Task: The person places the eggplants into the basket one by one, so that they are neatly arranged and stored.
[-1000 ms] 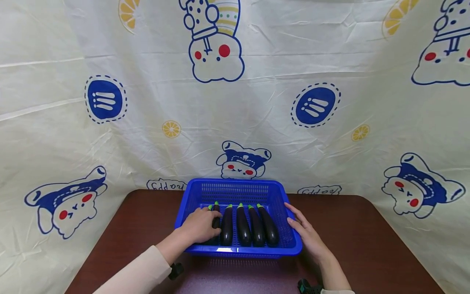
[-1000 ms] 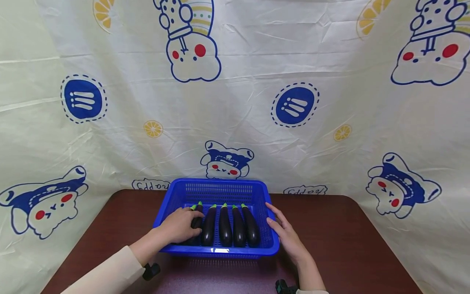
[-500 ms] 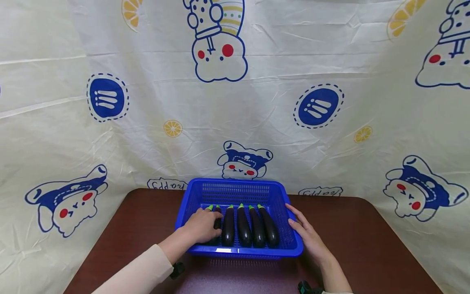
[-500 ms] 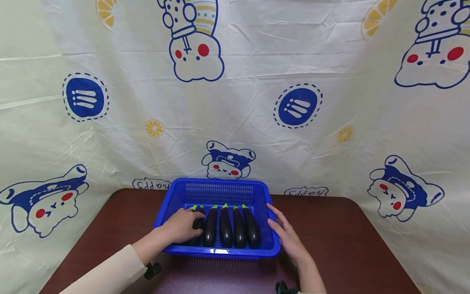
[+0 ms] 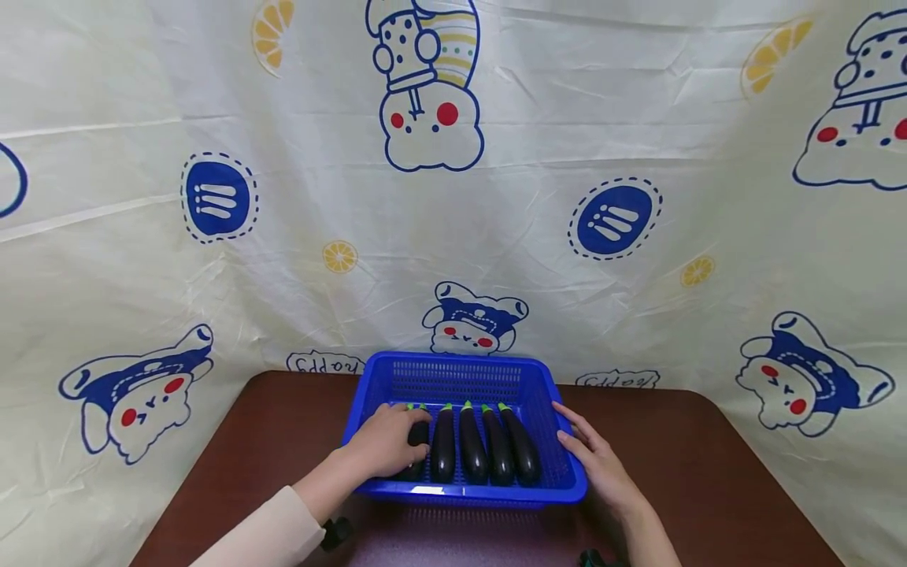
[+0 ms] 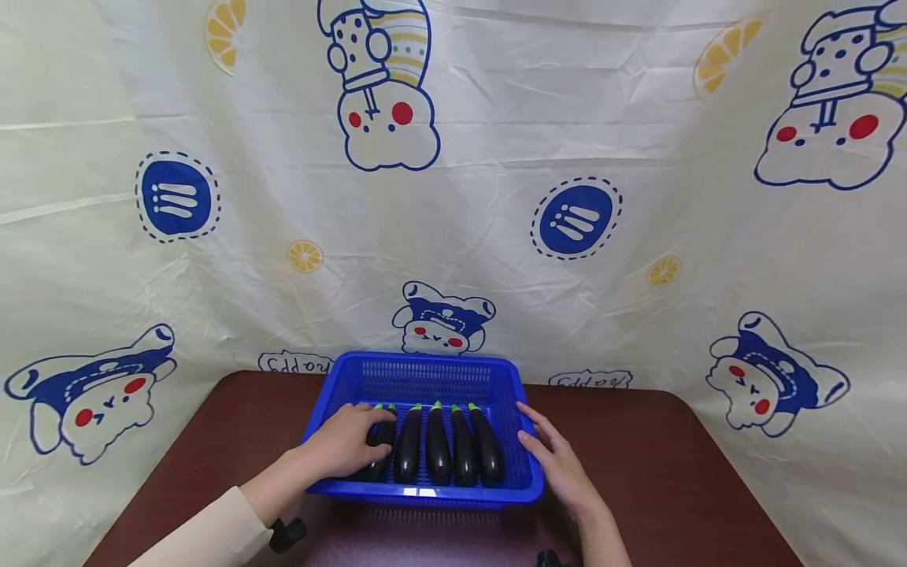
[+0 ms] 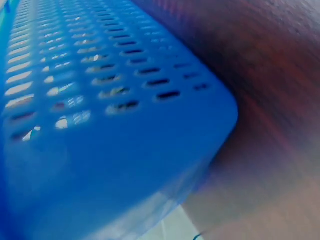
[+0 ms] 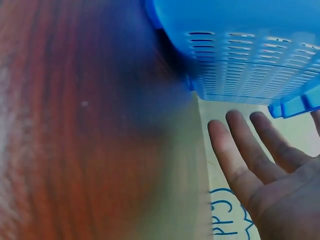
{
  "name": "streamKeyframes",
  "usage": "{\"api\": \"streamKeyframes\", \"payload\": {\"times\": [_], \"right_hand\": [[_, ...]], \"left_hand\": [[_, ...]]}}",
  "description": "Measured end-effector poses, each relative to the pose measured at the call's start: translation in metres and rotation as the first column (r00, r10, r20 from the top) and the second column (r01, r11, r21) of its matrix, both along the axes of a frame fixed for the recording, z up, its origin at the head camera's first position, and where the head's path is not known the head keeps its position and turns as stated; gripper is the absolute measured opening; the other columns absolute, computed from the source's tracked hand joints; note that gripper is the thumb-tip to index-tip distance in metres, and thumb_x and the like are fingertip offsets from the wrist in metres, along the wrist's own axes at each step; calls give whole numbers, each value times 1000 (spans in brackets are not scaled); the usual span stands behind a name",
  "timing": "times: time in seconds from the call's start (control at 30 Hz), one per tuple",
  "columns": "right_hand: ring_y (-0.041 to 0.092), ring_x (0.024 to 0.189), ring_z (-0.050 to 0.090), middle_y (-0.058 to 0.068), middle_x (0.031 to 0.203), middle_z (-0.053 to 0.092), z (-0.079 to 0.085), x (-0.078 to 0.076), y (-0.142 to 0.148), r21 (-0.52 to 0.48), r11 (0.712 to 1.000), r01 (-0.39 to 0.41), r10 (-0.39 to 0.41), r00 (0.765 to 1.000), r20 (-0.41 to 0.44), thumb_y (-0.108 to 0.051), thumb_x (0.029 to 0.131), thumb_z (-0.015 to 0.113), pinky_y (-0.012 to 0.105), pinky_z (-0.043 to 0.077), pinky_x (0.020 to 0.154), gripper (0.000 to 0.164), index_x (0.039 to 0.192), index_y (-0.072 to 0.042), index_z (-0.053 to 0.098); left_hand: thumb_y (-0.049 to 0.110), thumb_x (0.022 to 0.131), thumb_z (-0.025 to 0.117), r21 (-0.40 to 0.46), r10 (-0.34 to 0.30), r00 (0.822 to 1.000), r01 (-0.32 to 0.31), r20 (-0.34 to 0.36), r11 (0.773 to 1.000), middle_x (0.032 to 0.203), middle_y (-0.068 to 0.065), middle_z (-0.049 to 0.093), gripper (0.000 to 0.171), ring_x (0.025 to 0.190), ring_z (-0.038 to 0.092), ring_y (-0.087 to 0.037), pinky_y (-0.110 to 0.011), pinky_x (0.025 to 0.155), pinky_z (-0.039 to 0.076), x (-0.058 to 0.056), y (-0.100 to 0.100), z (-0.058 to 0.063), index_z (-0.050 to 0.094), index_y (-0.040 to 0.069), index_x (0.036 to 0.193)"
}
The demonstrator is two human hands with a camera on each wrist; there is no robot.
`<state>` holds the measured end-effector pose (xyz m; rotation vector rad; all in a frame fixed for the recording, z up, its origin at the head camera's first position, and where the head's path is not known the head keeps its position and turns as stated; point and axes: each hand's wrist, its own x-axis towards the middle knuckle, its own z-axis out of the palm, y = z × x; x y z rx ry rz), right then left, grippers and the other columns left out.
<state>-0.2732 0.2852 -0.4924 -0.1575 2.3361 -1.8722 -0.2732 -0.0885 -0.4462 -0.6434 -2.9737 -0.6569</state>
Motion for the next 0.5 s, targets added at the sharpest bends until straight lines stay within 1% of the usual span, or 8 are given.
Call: {"api": "streamKeyframes", "payload": {"times": [0.1, 0.13, 0.27, 0.37, 0.43, 0.5], "right_hand": [[29, 117, 67, 21, 152, 49, 4, -1, 5, 52, 998, 43, -42, 999, -25, -39, 107, 56, 39, 61, 86, 54, 158, -29, 42], [30, 118, 67, 21, 152, 48, 5, -1, 7, 69, 997, 41, -39, 999, -37, -38, 107, 56, 39, 61, 86, 54, 158, -28, 42], [34, 122, 63, 23, 151, 50, 14, -4, 9, 141, 990, 25, -12, 996, -94, -34, 106, 59, 38, 61, 85, 56, 158, -21, 42], [40, 131, 55, 23, 153, 45, 23, -7, 10, 218, 976, 6, 25, 990, -140, -33, 105, 61, 44, 60, 91, 59, 159, -18, 41], [44, 138, 48, 23, 155, 42, 29, -9, 10, 273, 962, -2, 49, 985, -165, -34, 104, 62, 51, 56, 97, 61, 159, -16, 41], [48, 143, 41, 22, 158, 37, 34, -11, 11, 330, 944, -14, 76, 981, -177, -35, 104, 61, 59, 52, 102, 63, 159, -15, 40]], "left_hand": [[33, 94, 75, 21, -24, 999, 24, -42, 999, 129, -11, 68, 44, 115, 58, -34, -53, 100, 49, -1, -3, 6, 69, 15, 134], [34, 95, 74, 26, -32, 998, 34, -54, 999, 129, -10, 67, 44, 115, 57, -32, -53, 100, 49, -2, -4, 9, 69, 16, 134], [35, 97, 71, 33, -59, 993, 62, -100, 997, 134, -9, 64, 43, 130, 52, -33, -54, 107, 48, -5, -14, 16, 67, 17, 136], [35, 99, 69, 25, -60, 992, 63, -112, 998, 142, -11, 59, 45, 140, 47, -35, -56, 112, 44, -7, -22, 20, 65, 17, 140], [37, 100, 68, 19, -48, 993, 50, -105, 999, 148, -13, 55, 48, 143, 45, -35, -56, 113, 44, -8, -27, 22, 62, 17, 143], [39, 100, 67, 13, -35, 996, 36, -81, 999, 154, -14, 50, 52, 146, 42, -36, -58, 115, 42, -9, -32, 23, 59, 19, 147]]}}
